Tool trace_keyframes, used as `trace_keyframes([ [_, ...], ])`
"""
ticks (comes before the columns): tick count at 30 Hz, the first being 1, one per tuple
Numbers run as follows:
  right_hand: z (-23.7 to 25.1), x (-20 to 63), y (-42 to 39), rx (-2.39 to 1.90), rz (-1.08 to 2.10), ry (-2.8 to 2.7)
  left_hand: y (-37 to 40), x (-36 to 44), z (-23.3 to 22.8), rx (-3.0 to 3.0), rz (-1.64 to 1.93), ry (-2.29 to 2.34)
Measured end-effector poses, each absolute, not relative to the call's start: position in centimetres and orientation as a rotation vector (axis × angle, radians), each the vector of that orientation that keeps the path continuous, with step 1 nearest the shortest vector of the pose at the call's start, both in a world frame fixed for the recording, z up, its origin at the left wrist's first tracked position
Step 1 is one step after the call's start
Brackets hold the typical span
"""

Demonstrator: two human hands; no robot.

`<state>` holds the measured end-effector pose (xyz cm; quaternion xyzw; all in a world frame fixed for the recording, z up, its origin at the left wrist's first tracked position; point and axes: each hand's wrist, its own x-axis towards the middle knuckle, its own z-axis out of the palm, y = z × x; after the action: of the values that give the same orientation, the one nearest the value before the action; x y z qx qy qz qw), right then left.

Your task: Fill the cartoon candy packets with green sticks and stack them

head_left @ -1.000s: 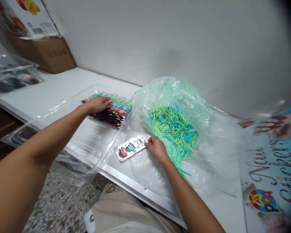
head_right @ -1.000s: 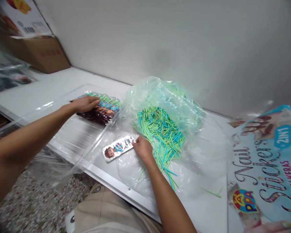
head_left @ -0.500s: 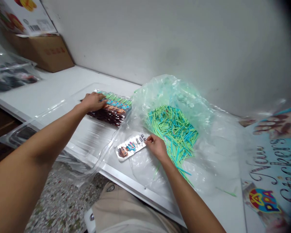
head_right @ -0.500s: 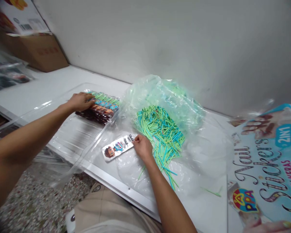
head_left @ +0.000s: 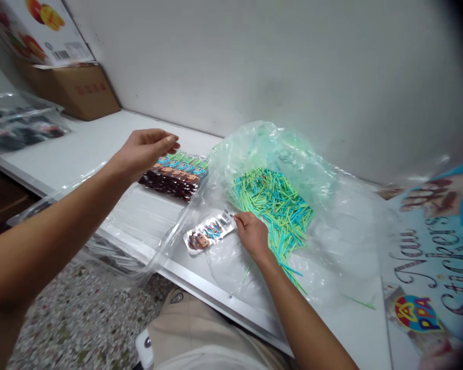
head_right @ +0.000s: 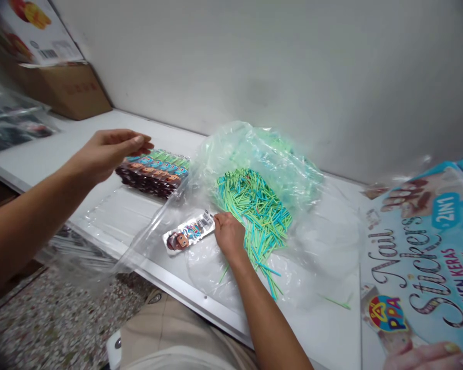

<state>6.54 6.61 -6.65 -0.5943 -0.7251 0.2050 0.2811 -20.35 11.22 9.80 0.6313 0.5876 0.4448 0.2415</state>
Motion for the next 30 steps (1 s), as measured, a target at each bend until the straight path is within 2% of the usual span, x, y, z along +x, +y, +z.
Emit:
trace_keyframes([
  [2, -5.8, 7.1, 5.9, -1.511, 0.569, -1.94, 6.4, -18.2, 10.5, 1.748, 1.198, 1.458],
  [6, -2.7, 9.0, 3.7, -1.162, 0.72, -1.946, -2.3, -13.7, 9.4, 1.951, 1.014, 1.456],
  [9, -0.1, 10.3, 1.5, -1.01, 0.836, -1.977, -4.6, -10.6, 6.8, 1.801, 1.033, 1.416],
  [12, 1.3, 11.0, -0.4, -1.002, 0.867, -1.961, -3.9, -8.1, 3.4, 1.427, 0.862, 1.164],
  [15, 0.9, 12.6, -1.7, -1.119, 0.852, -1.919, -2.6, -6.5, 0.0, 1.119, 0.801, 0.999],
  [20, -2.7, 18.1, -3.0, -1.602, 0.764, -1.864, -2.5, -5.7, -3.2, 0.86, 0.893, 1.02],
  [24, -5.4, 20.2, -4.4, -1.902, 0.595, -2.268, -2.7, -5.4, -3.9, 0.758, 0.896, 1.018],
  [27, -6.3, 19.4, -5.0, -1.924, 0.484, -2.556, -2.6, -5.0, -4.3, 0.704, 0.869, 1.024],
  [30, -6.1, 18.7, -4.8, -1.923, 0.363, -2.603, -2.6, -4.7, -4.7, 0.686, 0.841, 1.037],
])
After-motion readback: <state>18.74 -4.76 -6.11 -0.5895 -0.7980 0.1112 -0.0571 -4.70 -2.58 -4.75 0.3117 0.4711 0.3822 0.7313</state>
